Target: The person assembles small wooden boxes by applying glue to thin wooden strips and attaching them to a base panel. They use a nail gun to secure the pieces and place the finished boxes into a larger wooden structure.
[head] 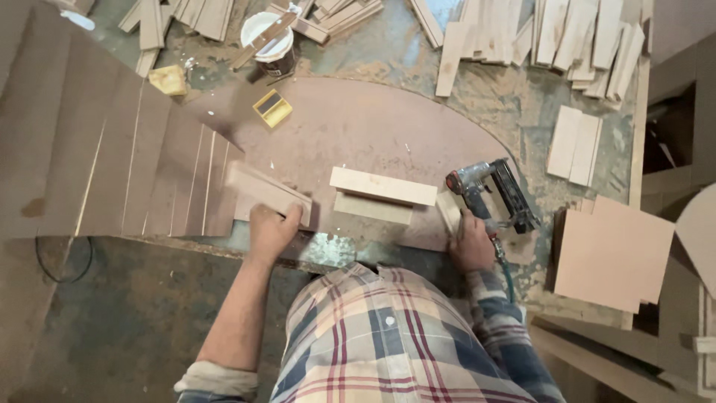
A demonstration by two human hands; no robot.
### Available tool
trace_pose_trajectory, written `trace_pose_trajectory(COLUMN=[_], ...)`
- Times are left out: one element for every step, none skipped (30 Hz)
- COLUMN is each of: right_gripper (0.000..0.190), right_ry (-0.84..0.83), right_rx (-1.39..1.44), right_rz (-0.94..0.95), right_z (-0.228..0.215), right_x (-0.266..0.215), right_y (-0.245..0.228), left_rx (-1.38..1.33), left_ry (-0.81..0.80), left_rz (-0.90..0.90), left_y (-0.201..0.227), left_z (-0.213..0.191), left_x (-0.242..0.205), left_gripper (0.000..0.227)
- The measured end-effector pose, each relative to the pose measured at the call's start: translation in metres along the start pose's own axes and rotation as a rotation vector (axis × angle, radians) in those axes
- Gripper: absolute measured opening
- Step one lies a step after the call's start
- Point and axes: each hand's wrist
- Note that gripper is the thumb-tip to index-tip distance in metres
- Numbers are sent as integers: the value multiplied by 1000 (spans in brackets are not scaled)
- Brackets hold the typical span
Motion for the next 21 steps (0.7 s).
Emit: trace_pose_trajectory(right_gripper=[73,62,53,43,38,33,30,32,35,38,37,38,40,34,30,25,26,27,30,28,26], right_ry=[-62,-121,-182,-244,-279,-313,-341,-266,-197,-129,-57,15,92,84,87,91,68,47,24,61,100], right_rx=[-27,-79,-135,-191,-177,-163,-147,-72,1,75,135,196,255,343,431,519,614,709,801,790,781], right_rz=[125,163,192,221,170,120,66,82,96,110,135,162,195,147,105,62,87,111,137,114,92], right_z=[6,5,3,-2,-10,-21,-28,-35,-45,-54,-59,-65,-69,-70,-69,-67,-67,-65,-64,-62,-60], right_x=[7,14,16,15,18,22,27,30,28,26,20,12,6,4,4,5,4,6,7,8,10], right_y=[-1,-6,-7,-12,-15,-16,-21,-26,-27,-29,-31,-31,-34,-38,-45,-52,-57,-63,-69,-74,-80], left_rx=[31,63,95,103,112,121,46,-28,-101,-7,88,182,159,135,109,117,118,120,141,162,184], left_ry=[-26,-52,-71,-71,-70,-68,-3,61,126,76,22,-33,-43,-53,-67,-70,-79,-87,-94,-101,-109], left_rz=[-35,-69,-111,-187,-269,-351,-298,-244,-195,-245,-297,-349,-305,-261,-206,-198,-188,-179,-176,-173,-165], left_y=[-10,-19,-26,-33,-37,-40,-43,-45,-47,-49,-51,-51,-51,-51,-52,-52,-51,-50,-48,-46,-45], left_z=[10,19,27,36,47,55,63,70,75,81,87,91,95,95,94,93,93,93,94,93,92], left_x=[1,2,0,-1,-2,-3,0,3,5,7,8,8,7,5,6,8,7,7,5,4,4], left_gripper=[28,29,31,34,38,43,39,35,32,35,39,44,42,40,38,36,34,32,33,34,34])
Point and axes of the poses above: each hand's wrist, its own x-axis towards the middle knuckle, its own z-axis out of the palm, y = z × x, and after that the axes turned 1 degree about x, right-handed
